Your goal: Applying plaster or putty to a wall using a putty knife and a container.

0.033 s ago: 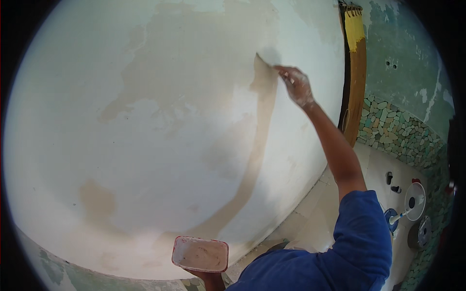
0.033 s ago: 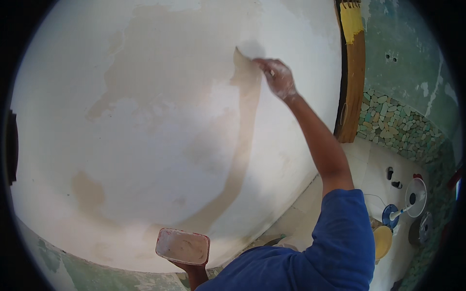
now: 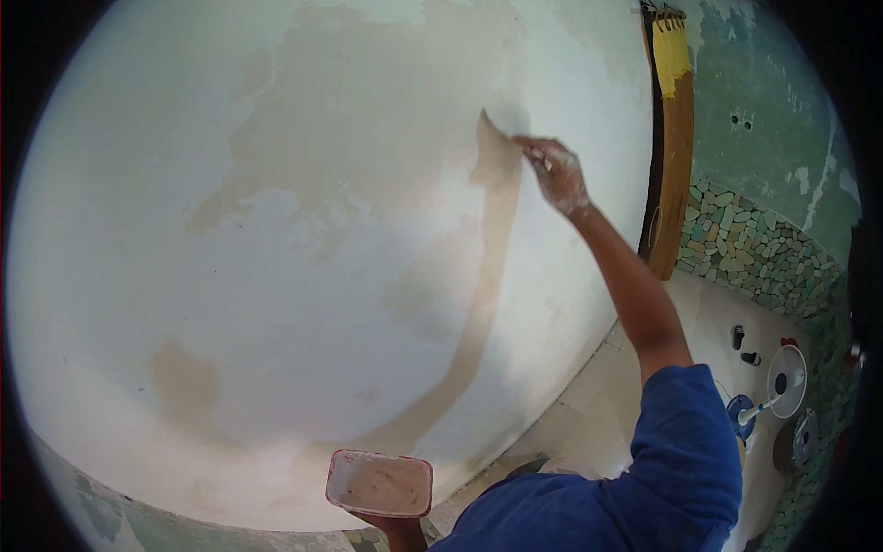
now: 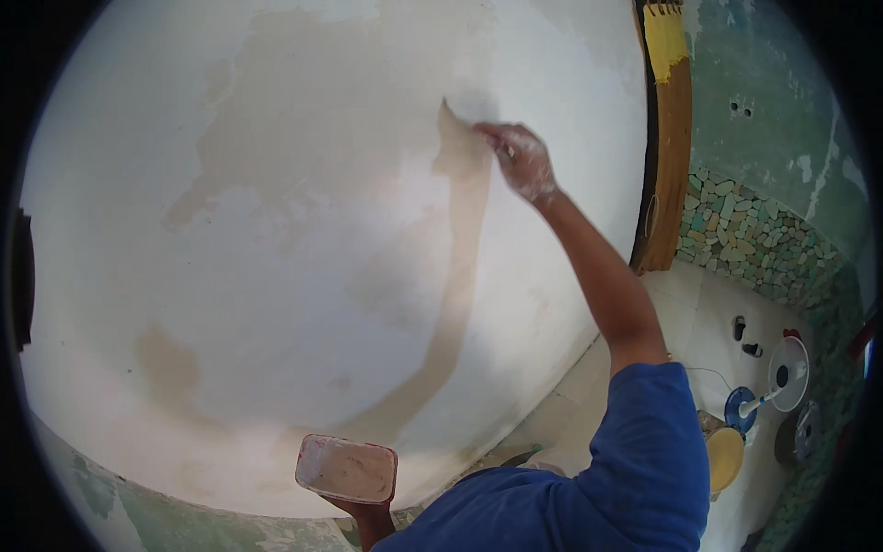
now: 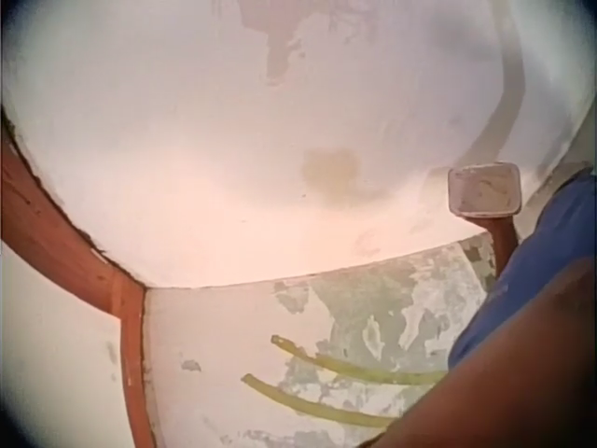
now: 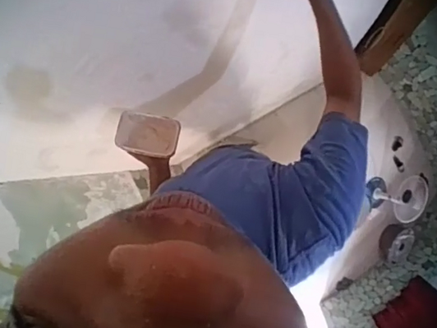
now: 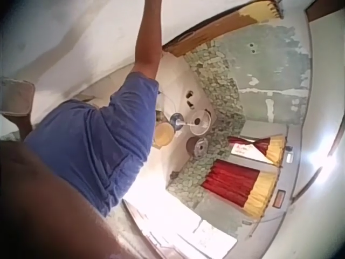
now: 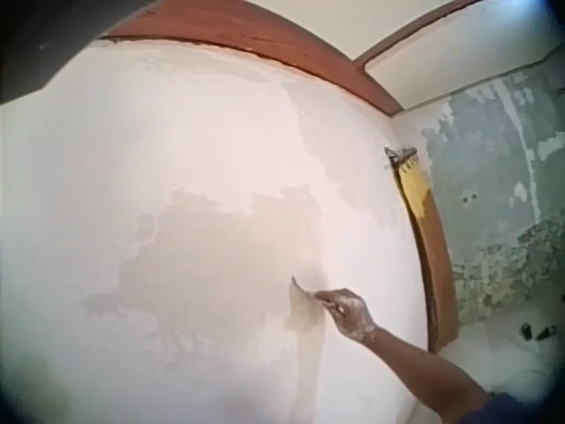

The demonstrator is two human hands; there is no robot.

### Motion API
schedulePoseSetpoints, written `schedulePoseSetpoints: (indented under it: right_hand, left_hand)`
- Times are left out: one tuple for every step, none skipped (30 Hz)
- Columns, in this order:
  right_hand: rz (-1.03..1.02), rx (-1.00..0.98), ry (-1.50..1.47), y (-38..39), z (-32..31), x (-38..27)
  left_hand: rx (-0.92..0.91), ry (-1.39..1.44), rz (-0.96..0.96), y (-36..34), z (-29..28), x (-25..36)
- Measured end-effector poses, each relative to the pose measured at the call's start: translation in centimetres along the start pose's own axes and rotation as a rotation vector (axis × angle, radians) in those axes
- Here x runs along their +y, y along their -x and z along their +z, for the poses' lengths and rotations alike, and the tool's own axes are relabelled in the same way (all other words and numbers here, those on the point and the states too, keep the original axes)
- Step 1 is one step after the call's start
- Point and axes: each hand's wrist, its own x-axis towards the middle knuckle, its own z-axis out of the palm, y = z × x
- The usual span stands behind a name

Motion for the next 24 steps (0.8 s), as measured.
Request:
schedulePoseSetpoints:
  right_hand:
    - [-0.049,-0.006,0.041,1.8,0.8,0.1]
    - [-0.028,-0.041,0.05,3.8,1.6,-0.1]
    - [-0.094,-0.148,0.076,5.4,2.0,-1.6]
    - [-0.138,-0.205,0.109,6.3,2.2,-3.4]
    - [-0.157,-0.247,0.136,7.2,2.3,-4.7]
    - [-0.175,-0.289,0.162,7.6,2.3,-5.6]
    - [-0.172,-0.288,0.164,7.4,1.8,-5.9]
    - [-0.155,-0.305,0.148,6.9,1.3,-5.9]
    - [-0.138,-0.323,0.131,6.5,1.1,-5.6]
    - [-0.074,-0.218,0.037,5.6,0.6,-4.7]
    - [-0.072,-0.113,-0.011,4.1,0.1,-3.9]
    - [0.018,0.015,-0.049,2.8,-0.3,-3.2]
    - [0.046,0.044,0.033,0.9,-0.8,-3.3]
    - [-0.052,0.09,0.173,-0.7,-1.7,-3.2]
    - [-0.072,0.081,0.188,-1.5,-1.8,-2.5]
    - [-0.092,0.072,0.196,-1.9,-1.4,-2.1]
    - [-0.041,0.047,0.165,-1.2,-0.6,-1.9]
    - [0.01,0.022,0.135,-0.3,0.2,-1.8]
    - [0.083,-0.059,0.116,0.8,1.2,-3.2]
    - [0.141,-0.065,-0.055,2.5,1.2,-1.2]
    - [0.103,-0.142,-0.043,3.9,2.1,-2.0]
    - [0.024,-0.194,0.06,5.1,2.6,-3.3]
    - [-0.044,-0.244,0.094,5.9,2.5,-4.9]
    - [-0.111,-0.293,0.127,6.2,2.3,-6.3]
  left_hand:
    - [0.144,0.075,-0.037,0.2,0.3,-0.1]
    - [0.144,0.074,-0.037,0.2,0.2,0.0]
    - [0.161,0.028,-0.023,0.2,-0.1,0.2]
    - [0.176,-0.018,-0.013,0.3,-0.3,0.3]
    - [0.177,-0.02,-0.016,0.4,0.1,0.4]
    - [0.178,-0.011,-0.031,0.6,0.6,0.6]
    - [0.178,-0.002,-0.048,0.6,1.1,0.6]
    - [0.178,-0.005,-0.05,0.6,1.4,0.5]
    - [0.188,0.012,-0.047,0.6,1.6,0.4]
    - [0.195,0.03,-0.046,0.7,1.8,0.4]
    - [0.193,0.028,-0.05,0.5,1.4,0.3]
    - [0.184,0.027,-0.054,0.3,0.7,0.2]
    - [0.183,0.026,-0.047,0.3,0.2,0.3]
    - [0.183,0.025,-0.051,0.4,0.5,0.2]
    - [0.155,0.013,-0.056,0.5,0.8,0.0]
    - [0.129,0.001,-0.055,0.5,0.9,0.1]
    - [0.129,0.001,-0.054,0.4,0.7,0.2]
    - [0.137,0.009,-0.047,0.3,0.2,0.2]
    - [0.153,0.02,-0.029,0.2,-0.2,0.3]
    - [0.144,0.028,-0.048,0.2,0.4,-0.2]
    - [0.202,0.02,-0.048,0.6,0.7,0.1]
    - [0.259,0.012,-0.048,0.9,1.0,0.3]
    - [0.264,0.016,-0.048,0.9,1.3,0.4]
    - [0.249,0.015,-0.049,0.8,1.5,0.5]
